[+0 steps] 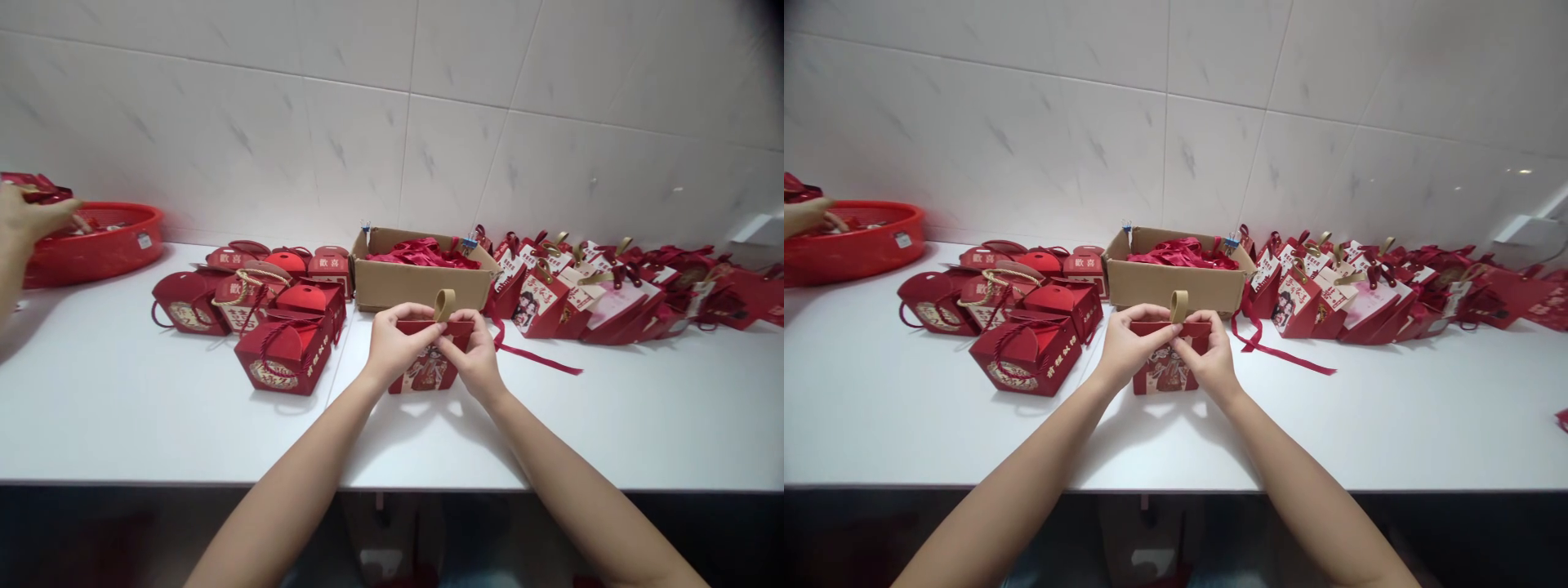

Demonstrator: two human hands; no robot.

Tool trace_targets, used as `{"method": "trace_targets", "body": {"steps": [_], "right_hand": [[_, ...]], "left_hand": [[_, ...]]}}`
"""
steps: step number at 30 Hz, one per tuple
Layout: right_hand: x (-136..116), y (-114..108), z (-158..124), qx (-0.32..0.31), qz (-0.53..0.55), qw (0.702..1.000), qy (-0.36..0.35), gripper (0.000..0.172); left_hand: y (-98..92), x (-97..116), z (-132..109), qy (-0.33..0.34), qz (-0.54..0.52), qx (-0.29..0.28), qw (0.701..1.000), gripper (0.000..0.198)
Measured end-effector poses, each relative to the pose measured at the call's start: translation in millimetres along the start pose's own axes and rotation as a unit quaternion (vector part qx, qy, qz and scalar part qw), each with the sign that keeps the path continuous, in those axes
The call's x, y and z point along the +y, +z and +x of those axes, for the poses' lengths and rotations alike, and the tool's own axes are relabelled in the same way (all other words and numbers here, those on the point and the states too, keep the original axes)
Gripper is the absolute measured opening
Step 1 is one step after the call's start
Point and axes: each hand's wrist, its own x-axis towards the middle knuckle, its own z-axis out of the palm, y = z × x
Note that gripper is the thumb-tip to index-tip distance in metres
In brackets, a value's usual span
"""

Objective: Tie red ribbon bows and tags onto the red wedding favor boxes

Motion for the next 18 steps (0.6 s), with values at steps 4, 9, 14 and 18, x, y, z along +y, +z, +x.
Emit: {"method": "trace_targets", "body": {"steps": [4, 9, 14, 18], "right_hand": [[-0.5, 1.0, -0.4, 0.006, -0.005, 1.0, 0.001, 0.026], [-0.9, 2.0, -0.5, 0.014, -0.013, 1.0, -0.003, 0.022], [-1.7, 2.6, -1.4, 0.019, -0.013, 1.0, -0.015, 0.022], [-3.0, 3.5, -2.1, 0.031, -0.034, 0.998, -0.041, 0.021]], "left_hand": [[-0.6, 1.5, -1.3, -0.01, 0.006, -0.006, 1.0, 0.02], [-0.9, 1.1, -3.6, 0.0, 0.012, -0.014, 1.0, 0.02], [0.2, -1.4, -4.7, 0.01, 0.013, -0.012, 1.0, 0.019], [0.3, -0.7, -4.4, 0.005, 0.002, -0.027, 1.0, 0.02]]}}
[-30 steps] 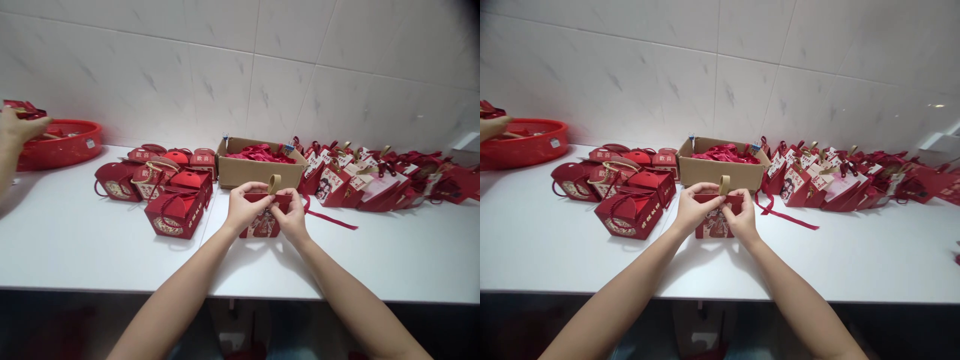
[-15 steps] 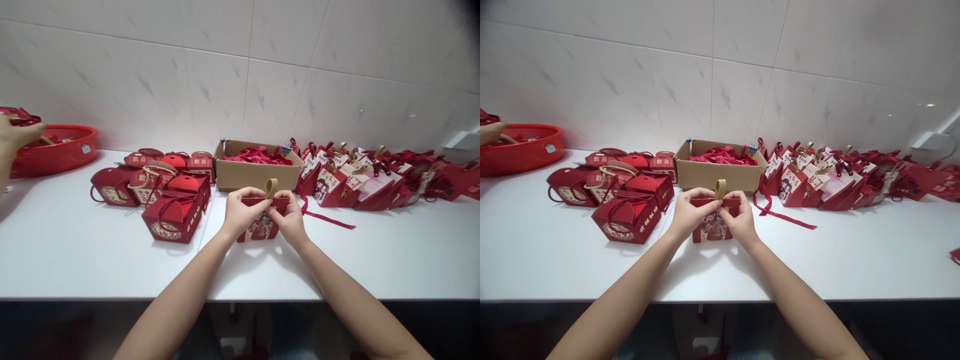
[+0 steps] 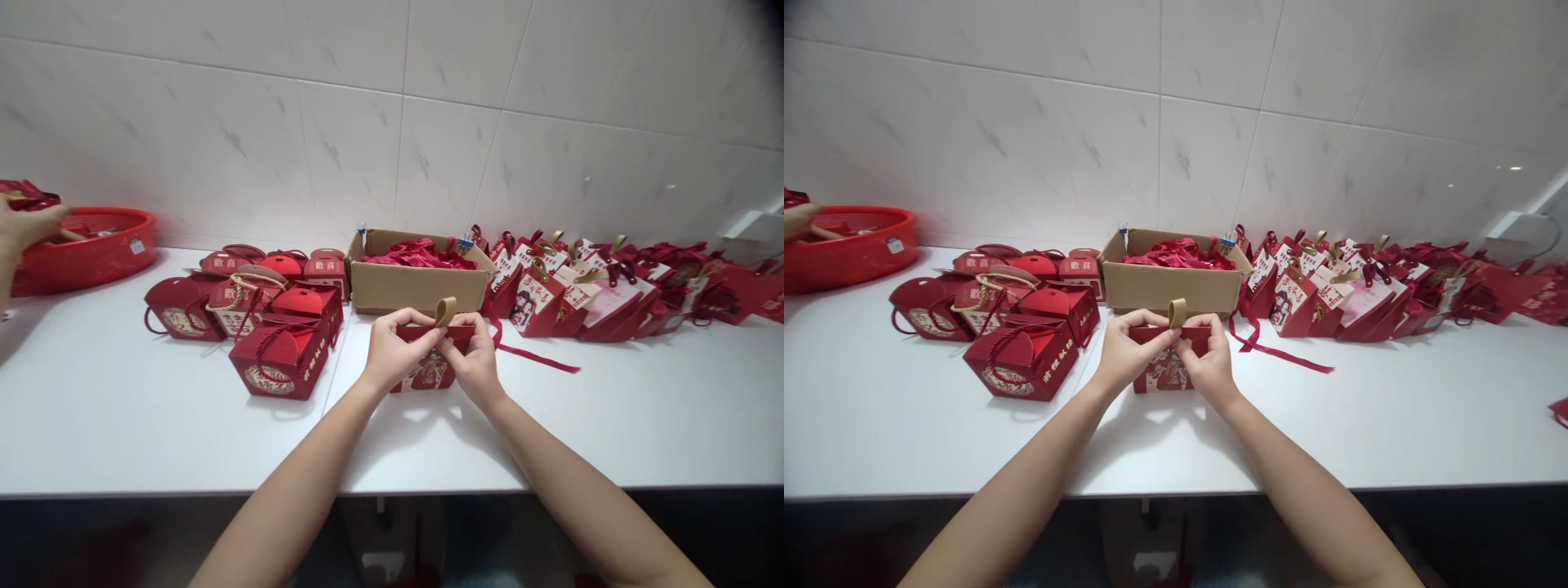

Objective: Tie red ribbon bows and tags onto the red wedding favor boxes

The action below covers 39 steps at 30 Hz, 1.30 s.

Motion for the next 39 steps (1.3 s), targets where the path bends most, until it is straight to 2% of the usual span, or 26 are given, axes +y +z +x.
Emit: {"method": "trace_targets", "body": {"steps": [11, 16, 18, 21, 23, 25, 28, 31, 33, 35, 37, 39], "right_hand": [[2, 3, -1, 0.019, -0.04, 0.998, -0.051, 0.022], [9, 3, 6, 0.017, -0.049, 0.999, -0.01, 0.024], [13, -4, 10, -0.027, -0.057, 0.998, 0.018, 0.034], [17, -24, 14, -0.156, -0.067, 0.983, 0.076, 0.057], [20, -41, 13, -0.213, -0.085, 0.965, 0.127, 0.057], [23, -59, 9, -0.213, -0.107, 0.959, 0.153, 0.052], [28, -89, 2, -0.119, -0.124, 0.978, 0.121, 0.048], [36, -118, 3, 0.073, -0.111, 0.988, 0.08, 0.049], [41, -135, 8, 0.227, -0.129, 0.964, 0.041, 0.052], [46, -147, 15, 0.343, -0.181, 0.922, 0.009, 0.057], [51, -153, 21, 0.392, -0.229, 0.891, 0.011, 0.06], [57, -155, 24, 0.385, -0.255, 0.886, 0.033, 0.06]], "left_hand": [[1.1, -1, 2, -0.042, -0.072, 0.002, 0.997, 0.03], [-0.8, -13, 11, 0.019, -0.023, 0.019, 0.999, 0.024], [-2.7, -20, 15, 0.039, 0.004, 0.026, 0.999, 0.025], [-4.2, -31, 18, 0.054, 0.035, 0.033, 0.997, 0.03], [-2.7, -39, 18, 0.069, 0.061, 0.02, 0.996, 0.033], [0.7, -47, 16, 0.095, 0.095, -0.02, 0.991, 0.039], [6.6, -58, 14, 0.139, 0.15, -0.069, 0.976, 0.051], [9.2, -64, 14, 0.148, 0.189, -0.073, 0.968, 0.046], [8.8, -65, 14, 0.141, 0.197, -0.07, 0.968, 0.039], [7.9, -65, 14, 0.136, 0.198, -0.069, 0.968, 0.036], [7.4, -65, 14, 0.127, 0.194, -0.072, 0.97, 0.035], [7.5, -66, 14, 0.115, 0.187, -0.076, 0.973, 0.033]]}}
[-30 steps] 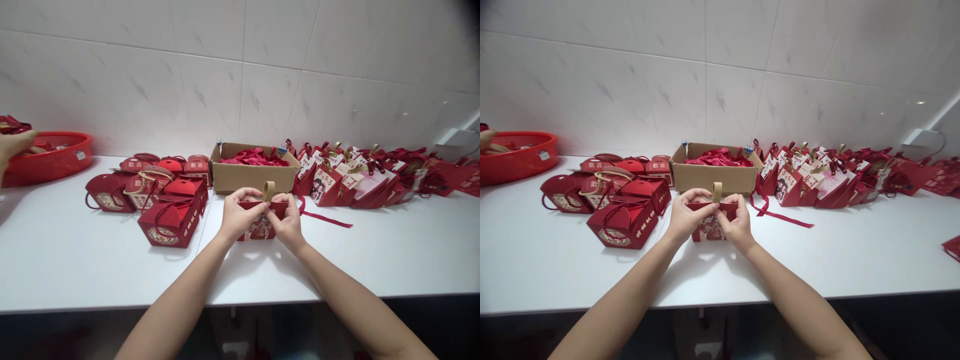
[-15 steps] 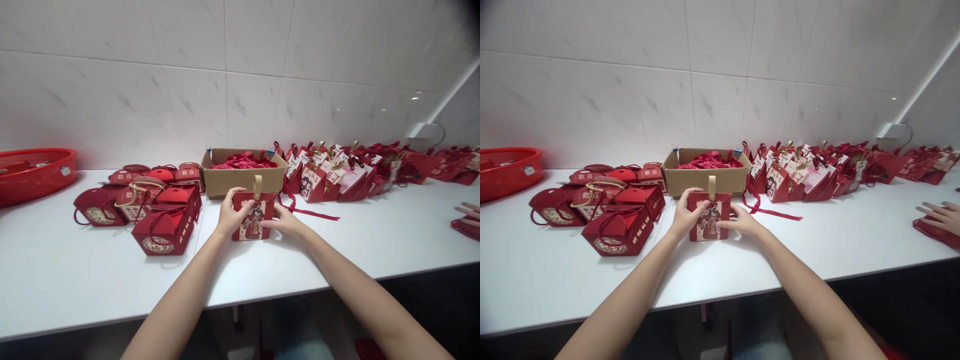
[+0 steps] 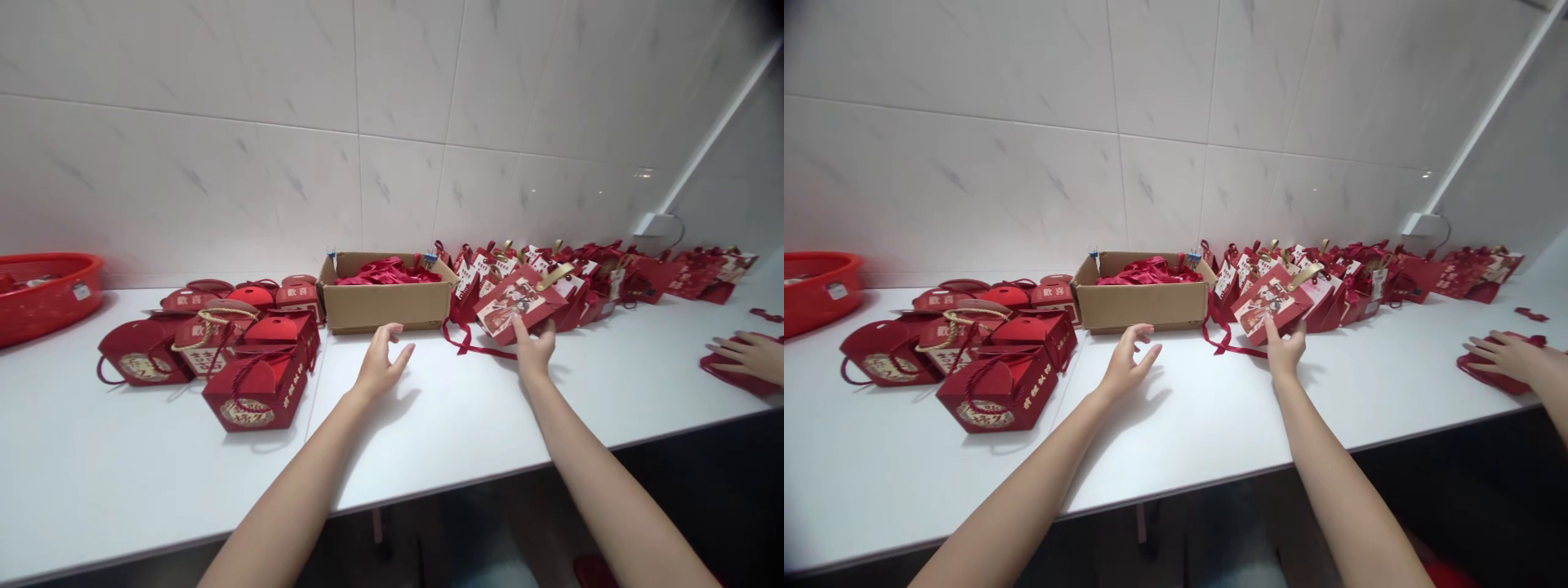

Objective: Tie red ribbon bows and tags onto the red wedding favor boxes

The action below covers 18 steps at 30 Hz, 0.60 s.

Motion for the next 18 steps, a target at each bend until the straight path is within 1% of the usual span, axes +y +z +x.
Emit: {"method": "trace_targets", "body": {"steps": [4, 11, 15, 18], "right_hand": [[7, 8, -4, -0.043, -0.033, 0.998, -0.013, 0.061], [13, 29, -4, -0.06, -0.159, 0.985, -0.012, 0.06], [9, 41, -8, -0.088, -0.225, 0.97, 0.004, 0.063], [8, 45, -13, -0.118, -0.253, 0.96, 0.029, 0.065]], "left_hand": [[0.9, 1, 0, -0.012, -0.012, -0.012, 1.0, 0.029], [1.0, 1, 0, -0.033, -0.013, -0.028, 0.999, 0.027], [0.3, 0, -1, -0.034, -0.003, -0.038, 0.999, 0.026], [0.1, 0, -1, -0.039, -0.002, -0.043, 0.998, 0.026]]}}
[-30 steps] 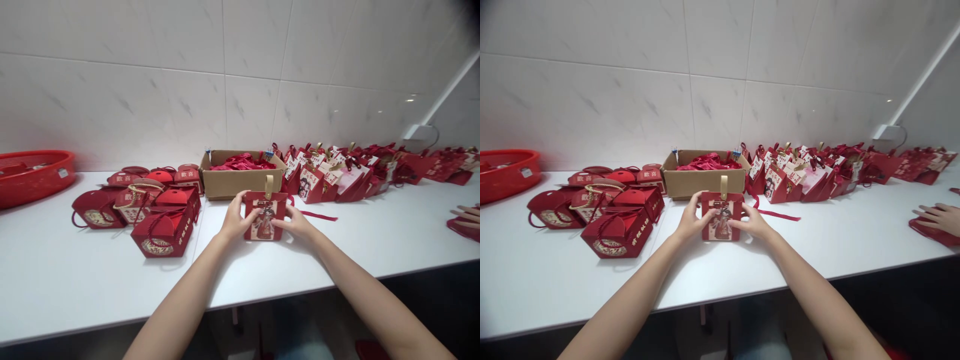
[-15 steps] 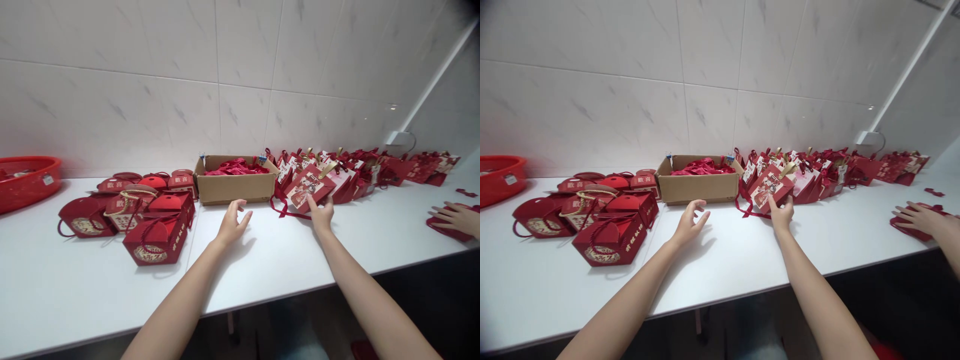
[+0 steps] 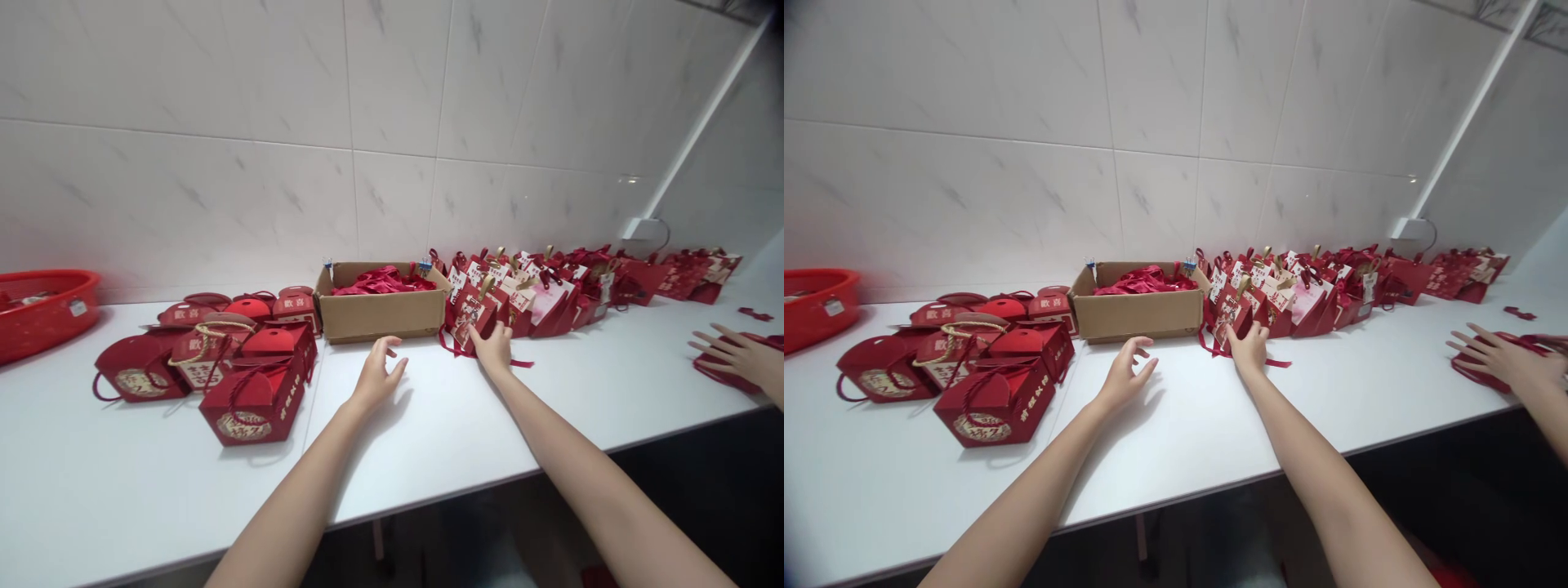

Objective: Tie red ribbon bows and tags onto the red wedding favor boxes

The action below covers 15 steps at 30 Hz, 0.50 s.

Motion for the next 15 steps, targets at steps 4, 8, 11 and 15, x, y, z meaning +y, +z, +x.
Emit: {"method": "trace_targets", "body": {"steps": [4, 8, 11, 15], "right_hand": [[-4, 5, 5, -0.029, -0.011, 0.999, 0.017, 0.067], [-15, 18, 17, -0.038, -0.006, 0.999, 0.027, 0.061], [-22, 33, 17, -0.02, 0.007, 0.999, 0.04, 0.059], [-19, 43, 7, 0.006, 0.04, 0.999, 0.022, 0.065]], "left_hand": [[1.3, -1, 0, 0.006, 0.005, -0.009, 1.0, 0.027], [1.8, -4, -1, 0.005, 0.003, -0.02, 1.0, 0.027], [1.2, -6, -1, 0.003, 0.007, -0.024, 1.0, 0.028], [0.7, -7, -1, 0.003, 0.022, -0.033, 0.999, 0.029]]}}
